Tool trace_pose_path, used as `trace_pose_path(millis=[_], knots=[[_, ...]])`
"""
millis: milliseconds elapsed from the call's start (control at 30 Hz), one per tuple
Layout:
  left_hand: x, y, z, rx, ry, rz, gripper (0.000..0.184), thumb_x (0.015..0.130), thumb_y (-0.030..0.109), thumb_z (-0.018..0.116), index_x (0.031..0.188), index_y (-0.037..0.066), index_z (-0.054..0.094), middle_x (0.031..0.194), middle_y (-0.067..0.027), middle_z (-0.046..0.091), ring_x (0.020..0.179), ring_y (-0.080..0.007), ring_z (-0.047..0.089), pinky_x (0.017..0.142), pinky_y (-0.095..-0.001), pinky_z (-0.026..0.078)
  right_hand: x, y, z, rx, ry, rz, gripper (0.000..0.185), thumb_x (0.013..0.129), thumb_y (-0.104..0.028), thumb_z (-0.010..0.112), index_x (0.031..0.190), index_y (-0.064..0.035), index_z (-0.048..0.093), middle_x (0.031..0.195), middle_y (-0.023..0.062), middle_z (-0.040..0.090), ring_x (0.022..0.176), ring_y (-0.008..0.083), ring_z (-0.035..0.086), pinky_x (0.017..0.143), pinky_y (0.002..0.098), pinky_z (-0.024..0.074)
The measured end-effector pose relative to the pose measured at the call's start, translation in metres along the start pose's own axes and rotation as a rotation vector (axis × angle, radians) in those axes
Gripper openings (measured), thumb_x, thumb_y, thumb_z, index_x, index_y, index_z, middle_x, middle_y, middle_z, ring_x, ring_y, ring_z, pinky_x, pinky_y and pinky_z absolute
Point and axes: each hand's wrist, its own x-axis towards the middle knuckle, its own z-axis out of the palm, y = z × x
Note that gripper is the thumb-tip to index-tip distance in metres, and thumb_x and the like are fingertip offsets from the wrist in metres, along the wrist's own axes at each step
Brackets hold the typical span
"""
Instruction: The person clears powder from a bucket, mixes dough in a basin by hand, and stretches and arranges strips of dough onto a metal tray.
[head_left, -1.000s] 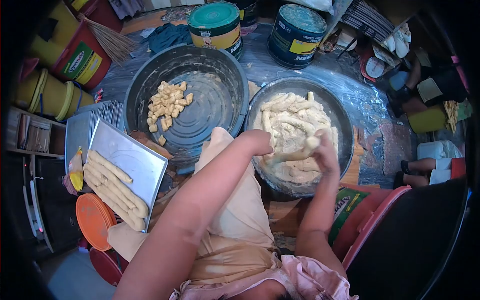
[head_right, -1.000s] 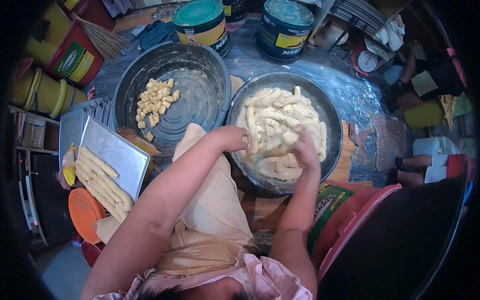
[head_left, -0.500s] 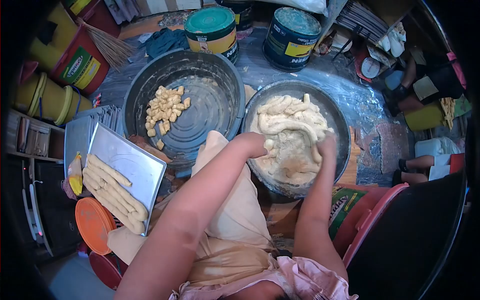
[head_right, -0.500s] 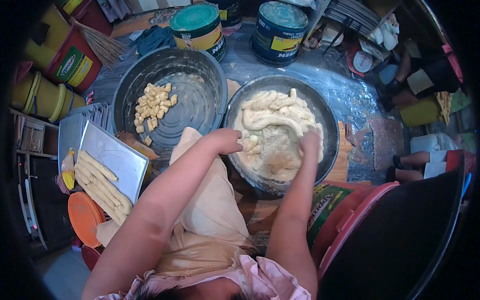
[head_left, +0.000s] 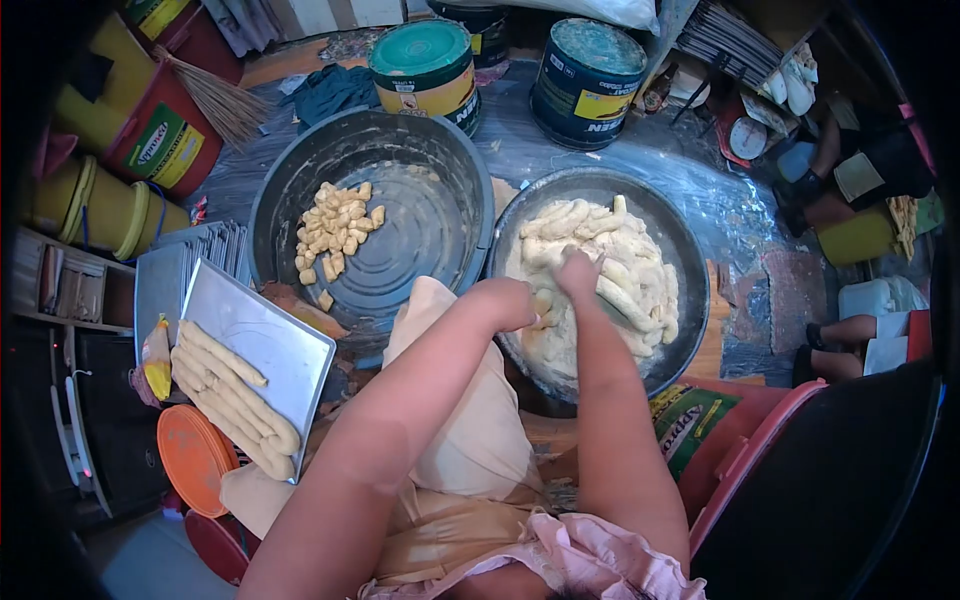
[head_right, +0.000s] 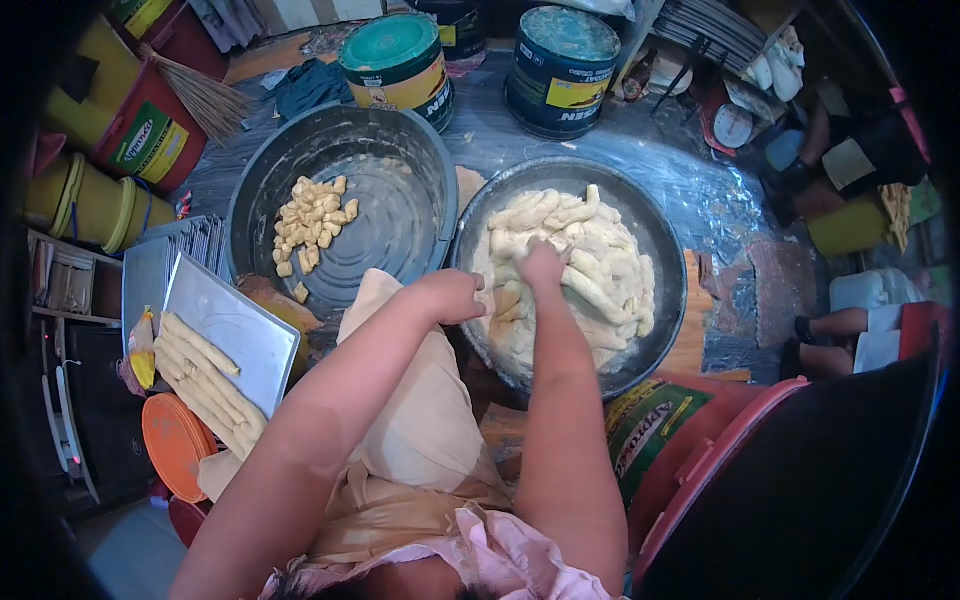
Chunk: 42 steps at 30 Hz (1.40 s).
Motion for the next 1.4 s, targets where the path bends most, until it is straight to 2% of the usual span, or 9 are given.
trace_pose_path(millis=[133, 233, 400, 533, 633, 767, 967, 1167, 1400], knots=[[-0.003, -0.007, 0.002, -0.012, 0.063, 0.014, 0.054, 0.081, 0.039, 0.063, 0.122, 0.004, 0.057, 0.112, -0.0209, 0.063, 0.105, -0.0353, 0.059, 0.09, -0.0416, 0.046, 0.054, 0.053, -0.01, 1.07, 0.234, 0.013, 0.037, 0.075, -0.018, 0.064, 0.107, 0.0012, 0.059, 0.1, 0.0158, 0.065, 0.091, 0.026, 0.063, 0.079, 0.0331, 0.0497], [-0.007, -0.004, 0.0, -0.014, 0.046, -0.004, 0.054, 0.081, 0.039, 0.063, 0.122, 0.004, 0.057, 0.112, -0.0206, 0.063, 0.106, -0.0352, 0.059, 0.09, -0.0412, 0.046, 0.011, 0.05, -0.08, 1.157, 0.102, -0.158, 0.033, 0.076, -0.009, 0.058, 0.106, 0.0033, 0.056, 0.099, 0.0121, 0.063, 0.084, 0.0202, 0.06, 0.078, 0.0303, 0.0493], [-0.007, -0.007, 0.002, -0.025, 0.059, 0.017, 0.054, 0.082, 0.038, 0.063, 0.122, 0.003, 0.057, 0.114, -0.0202, 0.062, 0.107, -0.0349, 0.059, 0.091, -0.0405, 0.046, -0.051, 0.079, -0.064, 0.954, -0.034, -0.185, 0.042, 0.077, -0.011, 0.059, 0.116, 0.0036, 0.052, 0.101, 0.014, 0.059, 0.084, 0.0182, 0.06, 0.067, 0.0318, 0.0513], [-0.011, -0.007, 0.002, -0.025, 0.066, 0.02, 0.054, 0.082, 0.038, 0.063, 0.123, 0.003, 0.056, 0.115, -0.0202, 0.062, 0.107, -0.0349, 0.059, 0.092, -0.0404, 0.045, -0.113, 0.063, -0.046, 0.714, -0.697, 0.241, 0.049, 0.078, -0.021, 0.064, 0.122, -0.0005, 0.053, 0.107, 0.0156, 0.062, 0.095, 0.0242, 0.063, 0.074, 0.0351, 0.0532], [-0.012, -0.007, 0.002, -0.01, 0.056, 0.017, 0.054, 0.082, 0.038, 0.062, 0.123, 0.004, 0.056, 0.115, -0.02, 0.062, 0.107, -0.0347, 0.059, 0.092, -0.0404, 0.045, -0.093, 0.1, 0.058, 0.212, -0.504, -0.109, 0.05, 0.077, -0.025, 0.067, 0.119, -0.0001, 0.056, 0.108, 0.022, 0.062, 0.101, 0.0326, 0.061, 0.085, 0.0401, 0.0498], [-0.012, -0.005, 0.006, -0.008, 0.059, 0.023, 0.054, 0.082, 0.038, 0.062, 0.123, 0.004, 0.056, 0.113, -0.0197, 0.063, 0.106, -0.0343, 0.059, 0.091, -0.0404, 0.046, -0.048, 0.055, 0.076, 0.275, -0.097, -0.001, 0.056, 0.073, -0.028, 0.069, 0.12, -0.0007, 0.057, 0.11, 0.0222, 0.061, 0.108, 0.0382, 0.055, 0.097, 0.038, 0.0429], [-0.013, -0.002, -0.001, -0.021, 0.067, 0.003, 0.054, 0.082, 0.039, 0.063, 0.121, 0.003, 0.057, 0.111, -0.0201, 0.063, 0.104, -0.0344, 0.06, 0.089, -0.0409, 0.047, 0.005, -0.024, 0.095, 0.149, 0.156, 0.193, 0.071, 0.078, -0.038, 0.065, 0.137, -0.0095, 0.039, 0.151, 0.0129, 0.024, 0.139, 0.0311, 0.022, 0.107, 0.0625, 0.0169], [-0.016, -0.009, -0.006, -0.036, 0.056, -0.001, 0.051, 0.081, 0.04, 0.063, 0.116, 0.002, 0.058, 0.108, -0.0211, 0.064, 0.102, -0.0353, 0.061, 0.087, -0.0421, 0.047, 0.032, -0.049, 0.123, 0.085, 0.149, 0.246, 0.058, 0.08, -0.025, 0.059, 0.134, -0.0098, 0.044, 0.148, 0.0135, 0.03, 0.139, 0.0324, 0.022, 0.107, 0.0624, 0.0169], [-0.019, -0.011, -0.007, -0.066, 0.069, 0.018, 0.049, 0.082, 0.038, 0.063, 0.113, 0.001, 0.058, 0.105, -0.0213, 0.064, 0.1, -0.0362, 0.06, 0.086, -0.0433, 0.046, 0.04, -0.061, 0.122, 0.42, 0.121, 0.406, 0.041, 0.081, -0.014, 0.054, 0.122, -0.0074, 0.055, 0.128, 0.0165, 0.051, 0.121, 0.0352, 0.047, 0.098, 0.0525, 0.0375]])
